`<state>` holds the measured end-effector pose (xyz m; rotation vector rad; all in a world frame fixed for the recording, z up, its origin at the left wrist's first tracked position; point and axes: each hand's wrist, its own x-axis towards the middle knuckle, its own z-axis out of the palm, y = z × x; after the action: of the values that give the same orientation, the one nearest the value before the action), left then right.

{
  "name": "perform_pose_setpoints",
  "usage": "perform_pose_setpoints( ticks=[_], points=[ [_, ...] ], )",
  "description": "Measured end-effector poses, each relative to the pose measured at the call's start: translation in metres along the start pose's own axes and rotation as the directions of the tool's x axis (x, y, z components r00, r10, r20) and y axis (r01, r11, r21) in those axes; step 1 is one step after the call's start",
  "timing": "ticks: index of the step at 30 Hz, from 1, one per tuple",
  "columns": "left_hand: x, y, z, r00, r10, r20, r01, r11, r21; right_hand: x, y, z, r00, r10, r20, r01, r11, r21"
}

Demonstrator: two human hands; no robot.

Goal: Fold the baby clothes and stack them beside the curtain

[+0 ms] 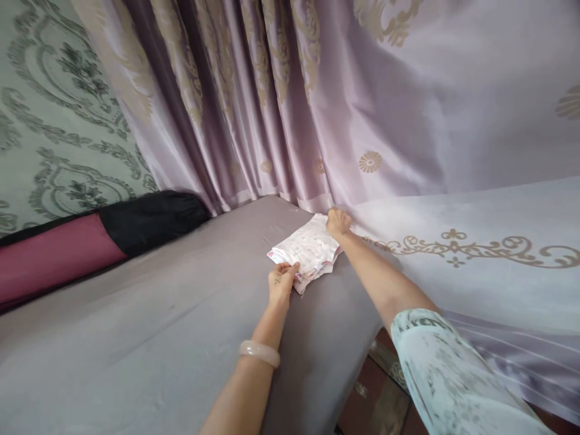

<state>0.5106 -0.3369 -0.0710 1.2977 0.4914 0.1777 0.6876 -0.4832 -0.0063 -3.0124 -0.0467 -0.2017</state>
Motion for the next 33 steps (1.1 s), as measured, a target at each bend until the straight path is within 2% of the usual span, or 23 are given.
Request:
perform_pose_setpoints(
  ticks=[3,6,9,11,18,23,26,28,31,33],
  points=[
    [-0.004,-0.009,-0.001,0.998,0.065,-0.013,-0.065,0.998,-0.018,-0.003,-0.005,0.01,0.992,-0.102,-0.072,0.1,0.995,-0.023],
    [-0.008,-0.018,-0.003,0.984,0.175,0.029,-0.174,0.985,-0.013,-0.002,-0.001,0.02,0.967,-0.254,-0.034,0.253,0.967,-0.033],
    [-0.01,-0.024,-0.005,0.946,0.305,0.109,-0.308,0.951,0.018,-0.001,0.008,0.028,0.968,-0.24,0.069,0.241,0.971,0.001],
    [-0.008,-0.026,-0.005,0.935,0.329,0.133,-0.34,0.938,0.069,0.0,0.013,0.033,0.971,-0.203,0.124,0.2,0.979,0.034],
    [-0.006,-0.026,-0.006,0.94,0.325,0.105,-0.339,0.925,0.174,0.003,0.018,0.044,0.977,-0.154,0.147,0.146,0.987,0.062],
    [-0.005,-0.029,-0.009,0.948,0.301,0.104,-0.316,0.928,0.196,-0.001,0.014,0.037,0.98,-0.133,0.151,0.126,0.991,0.055],
    [-0.002,-0.027,-0.008,0.959,0.263,0.111,-0.278,0.947,0.161,-0.02,-0.004,0.029,0.984,-0.166,0.064,0.162,0.985,0.056],
    [0.0,-0.023,-0.008,0.959,0.249,0.134,-0.265,0.957,0.119,-0.041,-0.02,0.029,0.968,-0.251,0.005,0.251,0.966,0.057],
    [-0.001,-0.014,-0.015,0.968,0.173,0.181,-0.178,0.984,0.011,-0.073,-0.04,0.035,0.93,-0.367,0.016,0.365,0.929,0.062],
    [-0.005,-0.005,-0.026,0.98,0.104,0.17,-0.092,0.993,-0.076,-0.087,-0.048,0.039,0.926,-0.376,0.022,0.373,0.923,0.097]
  ],
)
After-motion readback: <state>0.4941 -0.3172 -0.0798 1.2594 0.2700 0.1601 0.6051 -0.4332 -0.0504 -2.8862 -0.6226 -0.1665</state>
